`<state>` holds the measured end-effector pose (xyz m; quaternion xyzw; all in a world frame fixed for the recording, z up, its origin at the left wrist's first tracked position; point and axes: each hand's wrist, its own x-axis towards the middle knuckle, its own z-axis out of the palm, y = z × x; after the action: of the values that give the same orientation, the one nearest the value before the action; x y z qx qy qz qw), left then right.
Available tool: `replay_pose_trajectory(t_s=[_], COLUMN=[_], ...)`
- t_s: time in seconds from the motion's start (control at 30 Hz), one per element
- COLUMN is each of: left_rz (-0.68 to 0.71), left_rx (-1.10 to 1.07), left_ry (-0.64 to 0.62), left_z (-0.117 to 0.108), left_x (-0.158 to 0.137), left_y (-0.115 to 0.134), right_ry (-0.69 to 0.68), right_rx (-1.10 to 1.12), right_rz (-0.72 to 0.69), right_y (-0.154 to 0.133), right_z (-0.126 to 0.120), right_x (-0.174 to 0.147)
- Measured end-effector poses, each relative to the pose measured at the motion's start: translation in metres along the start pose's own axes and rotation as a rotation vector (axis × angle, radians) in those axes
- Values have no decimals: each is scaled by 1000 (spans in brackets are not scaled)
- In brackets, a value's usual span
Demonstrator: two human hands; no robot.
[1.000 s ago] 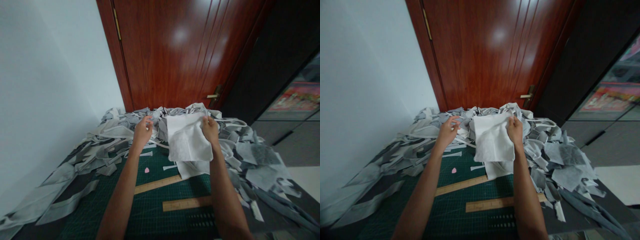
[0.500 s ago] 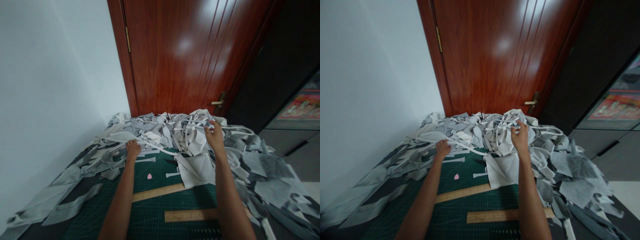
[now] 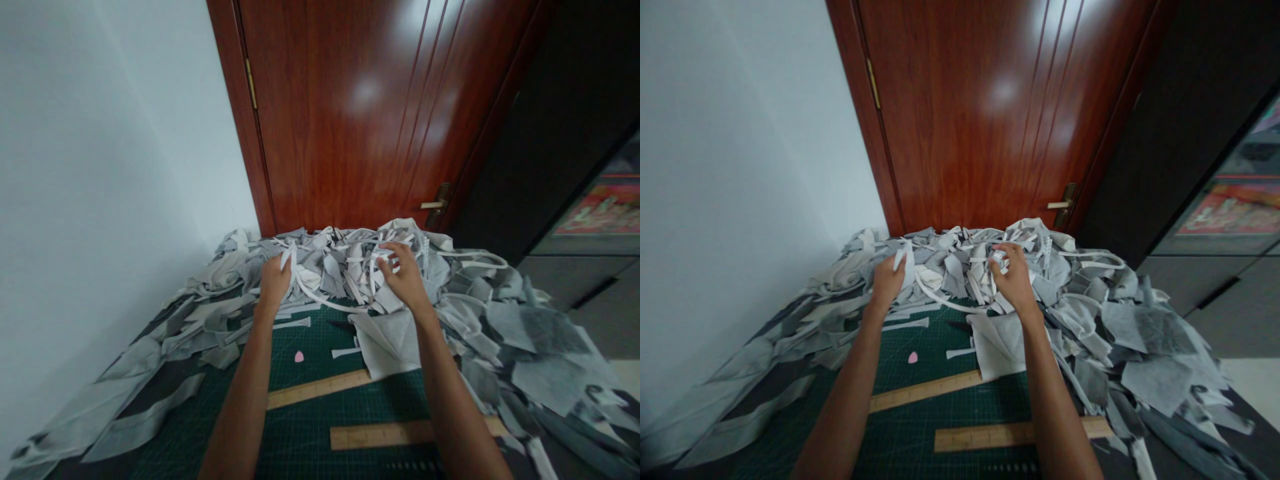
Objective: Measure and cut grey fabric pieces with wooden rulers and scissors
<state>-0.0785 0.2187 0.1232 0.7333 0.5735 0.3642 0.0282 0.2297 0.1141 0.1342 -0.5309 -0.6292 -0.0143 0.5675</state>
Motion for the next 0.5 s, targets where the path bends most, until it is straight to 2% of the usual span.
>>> replay_pose_trajectory(t_s=[0.03, 0.1, 0.2, 0.3, 0.4, 0.5], left_rz=[28, 96, 172, 218, 265, 300], left_rx=[-54, -318, -641, -755, -732, -689], left_ry=[3, -58, -301, -461, -461, -360], left_z=[-8, -21, -31, -33, -34, -39], left_x=[-2, -10, -27, -40, -44, -42], left_y=[10, 32, 62, 84, 94, 95], right_ry=[-44, -137, -303, -489, -649, -692], right_rx=[39, 148, 360, 530, 557, 522], right_rz=[-27, -53, -41, 31, 151, 228], right_y=[-9, -26, -48, -57, -54, -48], right_z=[4, 12, 17, 14, 3, -12], right_x=[-1, -3, -6, -9, -9, -8])
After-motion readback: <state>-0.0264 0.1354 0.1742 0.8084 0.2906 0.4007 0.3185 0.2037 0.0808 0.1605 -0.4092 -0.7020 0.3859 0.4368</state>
